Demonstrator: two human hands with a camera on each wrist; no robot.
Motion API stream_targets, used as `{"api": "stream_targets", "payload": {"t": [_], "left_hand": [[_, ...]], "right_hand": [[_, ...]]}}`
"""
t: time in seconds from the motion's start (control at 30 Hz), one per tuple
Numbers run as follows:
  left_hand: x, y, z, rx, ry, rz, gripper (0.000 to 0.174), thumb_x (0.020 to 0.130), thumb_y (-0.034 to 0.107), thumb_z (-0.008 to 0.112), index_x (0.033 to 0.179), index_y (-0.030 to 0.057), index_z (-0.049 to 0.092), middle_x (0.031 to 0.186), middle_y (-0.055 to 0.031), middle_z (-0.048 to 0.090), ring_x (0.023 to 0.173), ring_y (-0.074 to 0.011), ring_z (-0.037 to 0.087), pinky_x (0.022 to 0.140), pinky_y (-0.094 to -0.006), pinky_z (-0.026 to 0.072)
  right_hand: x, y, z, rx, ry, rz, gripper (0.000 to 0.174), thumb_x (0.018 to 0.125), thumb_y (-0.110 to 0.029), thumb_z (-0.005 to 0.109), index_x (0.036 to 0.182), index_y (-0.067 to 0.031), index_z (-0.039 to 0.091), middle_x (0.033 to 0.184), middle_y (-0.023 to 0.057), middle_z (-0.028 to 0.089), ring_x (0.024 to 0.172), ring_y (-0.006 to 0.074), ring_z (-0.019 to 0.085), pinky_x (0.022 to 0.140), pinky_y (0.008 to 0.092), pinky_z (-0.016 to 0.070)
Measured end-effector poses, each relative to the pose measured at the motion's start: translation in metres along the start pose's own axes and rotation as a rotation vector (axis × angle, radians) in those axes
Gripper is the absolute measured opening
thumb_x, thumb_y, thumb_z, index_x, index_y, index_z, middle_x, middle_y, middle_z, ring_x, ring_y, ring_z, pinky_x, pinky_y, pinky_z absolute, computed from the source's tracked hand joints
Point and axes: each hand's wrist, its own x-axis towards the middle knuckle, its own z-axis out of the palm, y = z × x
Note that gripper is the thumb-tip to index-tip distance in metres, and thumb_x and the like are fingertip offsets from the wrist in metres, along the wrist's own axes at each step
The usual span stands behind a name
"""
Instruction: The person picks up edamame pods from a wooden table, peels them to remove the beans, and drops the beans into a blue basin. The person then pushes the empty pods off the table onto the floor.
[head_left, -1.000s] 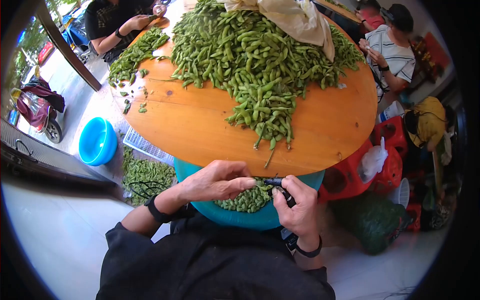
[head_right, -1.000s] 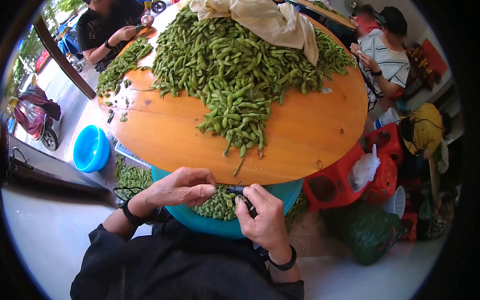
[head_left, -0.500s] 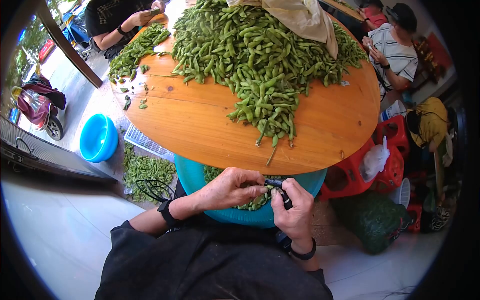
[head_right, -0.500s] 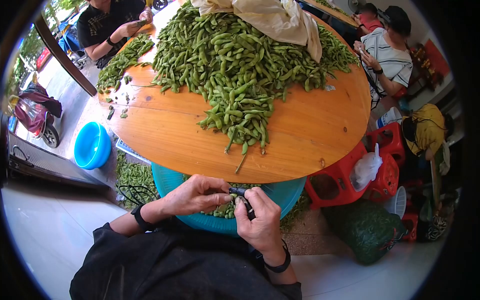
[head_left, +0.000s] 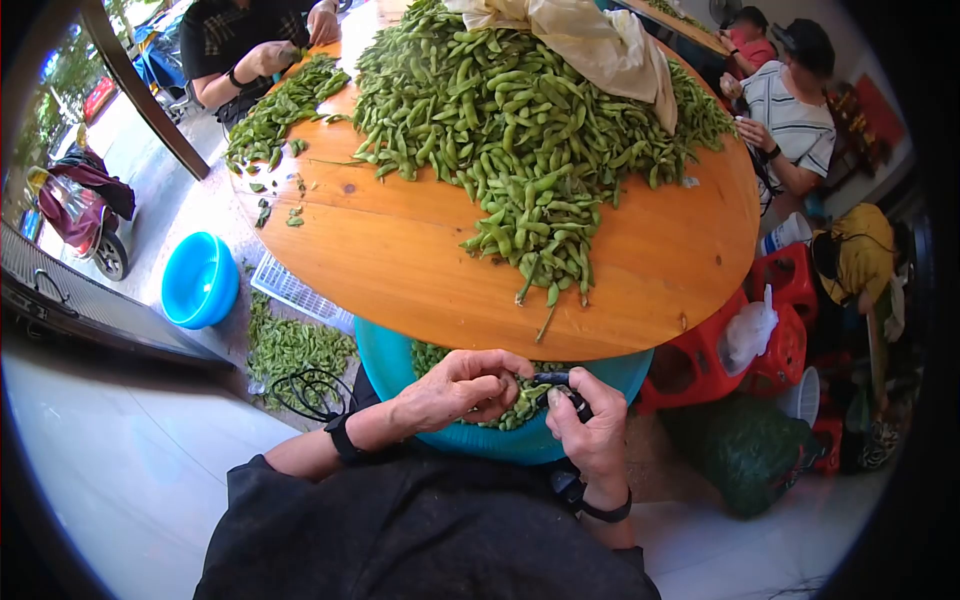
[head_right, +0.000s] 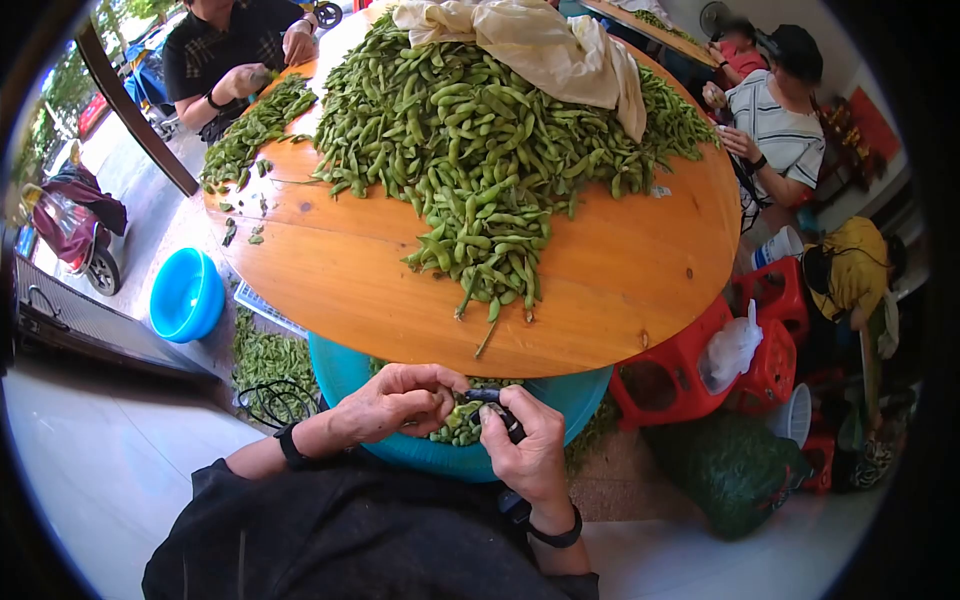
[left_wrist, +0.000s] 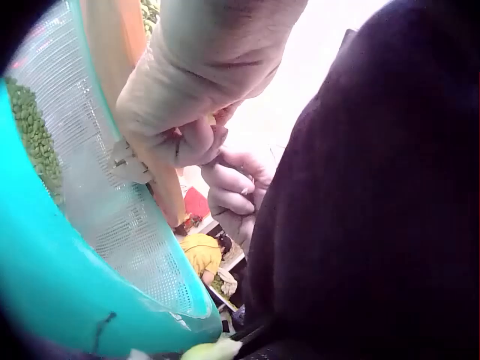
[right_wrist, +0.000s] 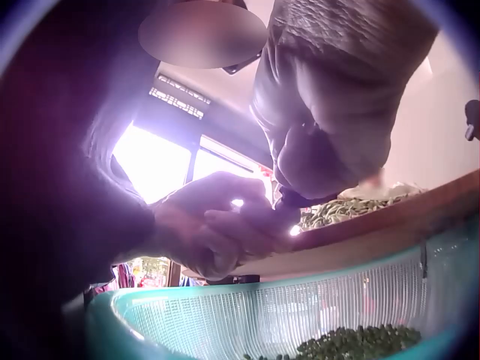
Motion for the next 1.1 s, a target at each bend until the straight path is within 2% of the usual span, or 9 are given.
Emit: {"api": "stream_targets", "payload": {"t": [0.1,0.2,0.3,0.77,0.83,0.9,0.97,1.03,1.1], "left_hand": [[0.001,-0.009,-0.003,0.035,-0.043,0.058,0.022,0.100,0.009,0.047,0.116,0.0012,0.060,0.085,-0.0035,0.059,0.066,-0.0097,0.051,0.058,-0.0221,0.0421],[0.001,-0.004,0.005,-0.002,-0.007,0.020,0.023,0.103,0.016,0.048,0.115,0.0006,0.060,0.085,-0.0048,0.062,0.070,-0.0110,0.056,0.061,-0.0239,0.0456],[0.001,-0.005,0.002,0.030,-0.038,0.003,0.023,0.103,0.021,0.051,0.111,0.0012,0.060,0.082,-0.0045,0.064,0.072,-0.0105,0.058,0.062,-0.0246,0.0466],[-0.001,-0.015,-0.001,0.309,-0.033,0.047,0.021,0.101,0.005,0.049,0.120,-0.0013,0.058,0.092,-0.0041,0.066,0.082,-0.0132,0.062,0.072,-0.0284,0.0524],[-0.003,-0.015,-0.006,0.560,-0.106,0.014,0.024,0.100,0.005,0.051,0.122,-0.0014,0.058,0.093,-0.0054,0.066,0.084,-0.0128,0.062,0.075,-0.0289,0.0530],[-0.006,-0.012,-0.011,0.772,-0.159,-0.058,0.022,0.098,0.005,0.053,0.118,-0.0010,0.061,0.097,-0.0092,0.068,0.087,-0.0167,0.066,0.078,-0.0310,0.0536],[-0.009,-0.021,-0.015,1.010,-0.249,0.203,0.020,0.095,0.005,0.056,0.112,-0.0001,0.065,0.097,-0.0135,0.068,0.090,-0.0262,0.068,0.080,-0.0360,0.0540],[-0.009,-0.015,-0.012,1.070,-0.252,0.180,0.016,0.092,0.006,0.059,0.105,0.0001,0.067,0.100,-0.0155,0.067,0.093,-0.0344,0.066,0.082,-0.0409,0.0537],[-0.005,0.000,-0.009,1.338,-0.366,0.272,0.015,0.091,0.009,0.061,0.101,0.0006,0.067,0.101,-0.0151,0.066,0.092,-0.0352,0.066,0.082,-0.0427,0.0534]], "right_hand": [[-0.001,-0.005,-0.003,0.056,-0.016,0.062,0.005,0.081,0.002,0.062,0.083,0.0024,0.058,0.071,0.0120,0.054,0.060,0.0231,0.055,0.054,0.0312,0.0421],[0.001,-0.013,0.002,-0.242,0.001,-0.244,0.009,0.080,0.003,0.064,0.086,0.0021,0.057,0.073,0.0146,0.054,0.063,0.0332,0.058,0.057,0.0350,0.0472],[-0.002,-0.008,0.014,-0.372,0.091,-0.432,0.013,0.079,0.004,0.064,0.090,0.0015,0.057,0.078,0.0149,0.055,0.065,0.0335,0.059,0.058,0.0380,0.0489],[-0.004,-0.004,0.005,-0.248,0.037,-0.322,0.012,0.078,0.003,0.066,0.087,0.0004,0.059,0.075,0.0134,0.054,0.061,0.0312,0.057,0.055,0.0370,0.0463],[-0.005,-0.009,-0.009,-0.244,0.057,-0.251,0.007,0.079,0.002,0.064,0.085,0.0012,0.060,0.072,0.0128,0.053,0.059,0.0289,0.056,0.054,0.0348,0.0444],[-0.016,-0.003,-0.031,-0.194,0.119,-0.094,0.005,0.078,0.002,0.061,0.083,0.0020,0.062,0.068,0.0104,0.050,0.056,0.0202,0.053,0.053,0.0305,0.0410],[-0.028,-0.007,-0.059,-0.127,0.179,0.063,0.007,0.078,0.002,0.060,0.084,0.0029,0.062,0.067,0.0102,0.049,0.054,0.0182,0.051,0.053,0.0292,0.0405],[-0.042,-0.001,-0.098,-0.300,0.171,0.093,0.009,0.078,0.000,0.060,0.087,0.0034,0.063,0.068,0.0125,0.053,0.054,0.0196,0.052,0.054,0.0302,0.0418],[-0.050,-0.002,-0.123,-0.516,0.135,0.025,0.013,0.081,0.000,0.058,0.093,0.0041,0.064,0.060,0.0066,0.053,0.049,0.0094,0.050,0.047,0.0279,0.0378]]}}
